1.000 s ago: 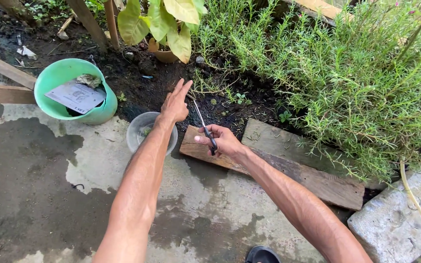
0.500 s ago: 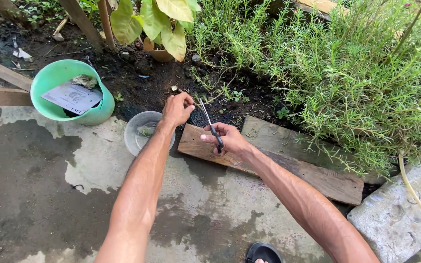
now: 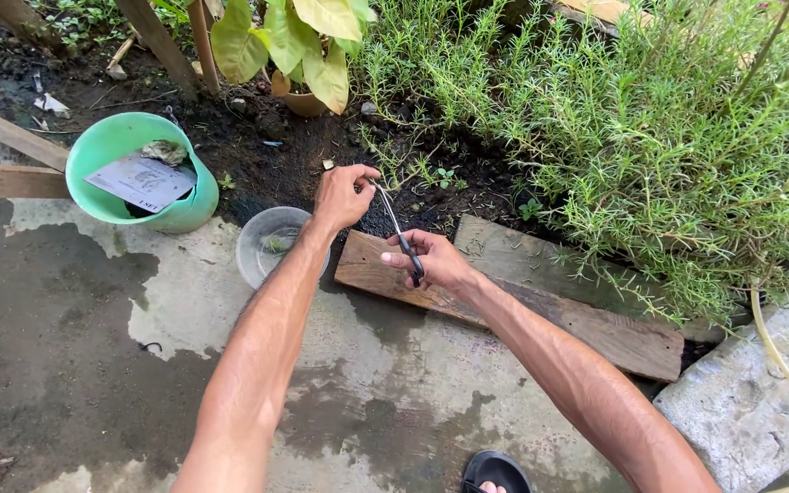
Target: Pruning small plant stems with a pair of scissors and collecting the cuttings in a plastic bowl.
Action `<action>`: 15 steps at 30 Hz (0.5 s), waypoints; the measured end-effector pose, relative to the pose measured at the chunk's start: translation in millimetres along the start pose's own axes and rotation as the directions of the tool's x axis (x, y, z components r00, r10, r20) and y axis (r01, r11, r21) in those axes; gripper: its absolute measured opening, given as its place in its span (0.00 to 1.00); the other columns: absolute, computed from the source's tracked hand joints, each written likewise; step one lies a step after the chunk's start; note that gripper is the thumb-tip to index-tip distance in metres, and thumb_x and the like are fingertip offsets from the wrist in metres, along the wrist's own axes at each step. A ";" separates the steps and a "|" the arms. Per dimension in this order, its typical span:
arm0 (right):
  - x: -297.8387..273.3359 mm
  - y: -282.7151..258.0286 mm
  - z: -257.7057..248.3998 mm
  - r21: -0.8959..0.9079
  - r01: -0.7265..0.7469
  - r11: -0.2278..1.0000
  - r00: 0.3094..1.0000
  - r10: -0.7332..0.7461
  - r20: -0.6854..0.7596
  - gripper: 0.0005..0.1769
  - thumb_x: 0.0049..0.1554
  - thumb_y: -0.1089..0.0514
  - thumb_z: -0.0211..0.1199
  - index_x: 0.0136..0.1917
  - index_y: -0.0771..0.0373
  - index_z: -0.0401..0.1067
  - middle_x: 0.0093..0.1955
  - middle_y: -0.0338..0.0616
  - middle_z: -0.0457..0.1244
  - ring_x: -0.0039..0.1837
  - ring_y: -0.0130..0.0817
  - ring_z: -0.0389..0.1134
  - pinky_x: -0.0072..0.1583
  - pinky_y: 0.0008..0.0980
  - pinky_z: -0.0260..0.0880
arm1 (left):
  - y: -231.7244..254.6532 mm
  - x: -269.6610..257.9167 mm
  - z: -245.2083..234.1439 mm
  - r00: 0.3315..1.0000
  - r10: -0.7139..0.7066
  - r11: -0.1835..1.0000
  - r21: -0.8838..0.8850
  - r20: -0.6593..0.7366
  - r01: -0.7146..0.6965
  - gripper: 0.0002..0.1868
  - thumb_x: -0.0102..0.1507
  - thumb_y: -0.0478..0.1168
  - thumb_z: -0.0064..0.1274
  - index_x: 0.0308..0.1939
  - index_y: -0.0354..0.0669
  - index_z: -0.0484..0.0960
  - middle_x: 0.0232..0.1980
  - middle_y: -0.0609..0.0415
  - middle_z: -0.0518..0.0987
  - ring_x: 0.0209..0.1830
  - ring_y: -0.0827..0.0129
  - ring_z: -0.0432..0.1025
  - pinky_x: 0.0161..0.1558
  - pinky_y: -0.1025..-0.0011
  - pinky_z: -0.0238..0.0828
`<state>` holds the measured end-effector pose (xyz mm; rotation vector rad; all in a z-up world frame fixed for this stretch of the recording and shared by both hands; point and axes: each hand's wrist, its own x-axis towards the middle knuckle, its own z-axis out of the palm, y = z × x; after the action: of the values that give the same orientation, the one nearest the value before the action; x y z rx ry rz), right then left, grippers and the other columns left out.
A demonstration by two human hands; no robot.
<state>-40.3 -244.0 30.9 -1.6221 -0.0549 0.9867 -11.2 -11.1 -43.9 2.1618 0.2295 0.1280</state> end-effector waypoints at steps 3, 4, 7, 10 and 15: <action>-0.1 5.7 -3.6 0.000 0.004 1.000 1.000 -0.004 -0.006 0.30 0.44 0.49 0.82 0.57 0.59 0.76 0.31 0.41 0.63 0.29 0.32 0.70 0.25 0.19 0.66 | -4.6 3.0 5.3 0.998 0.036 0.999 0.008 -0.044 -0.036 0.11 0.57 0.43 0.58 0.42 0.59 0.90 0.31 0.60 0.84 0.37 0.59 0.77 0.50 0.61 0.74; -0.6 5.9 -4.7 0.001 0.003 1.000 1.000 -0.003 -0.006 0.30 0.44 0.49 0.82 0.57 0.59 0.76 0.31 0.41 0.63 0.29 0.32 0.70 0.25 0.19 0.66 | -3.6 1.2 5.6 0.998 0.035 0.999 0.008 -0.043 -0.035 0.11 0.57 0.43 0.58 0.42 0.59 0.90 0.31 0.60 0.84 0.37 0.59 0.77 0.50 0.61 0.74; -0.7 6.7 -8.6 -0.006 0.006 1.000 1.000 -0.006 -0.008 0.30 0.45 0.49 0.81 0.57 0.59 0.76 0.31 0.41 0.63 0.29 0.32 0.71 0.26 0.19 0.66 | 4.4 -5.6 2.4 0.998 0.003 1.000 -0.014 -0.057 -0.004 0.09 0.57 0.45 0.60 0.40 0.60 0.90 0.32 0.61 0.85 0.30 0.68 0.74 0.42 0.66 0.73; -0.1 8.4 -11.2 0.002 0.000 1.000 1.000 0.000 -0.015 0.31 0.44 0.48 0.82 0.57 0.59 0.76 0.31 0.41 0.64 0.29 0.33 0.71 0.26 0.20 0.67 | 17.4 -15.2 -6.4 0.997 0.001 0.999 -0.053 -0.073 -0.005 0.08 0.55 0.44 0.61 0.38 0.60 0.91 0.32 0.60 0.85 0.26 0.72 0.71 0.37 0.70 0.71; 5.9 2.7 -6.8 0.034 0.031 0.999 0.999 -0.031 -0.006 0.29 0.46 0.50 0.80 0.58 0.59 0.76 0.32 0.43 0.65 0.28 0.33 0.70 0.25 0.20 0.67 | 20.6 -20.9 -11.6 0.996 0.006 0.997 -0.082 -0.091 -0.014 0.07 0.55 0.44 0.62 0.36 0.57 0.91 0.33 0.55 0.84 0.27 0.67 0.74 0.35 0.69 0.72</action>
<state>-33.6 -247.1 25.1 -1.5878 -0.0591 0.9546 -31.2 -17.6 -20.5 2.0778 0.2608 0.2377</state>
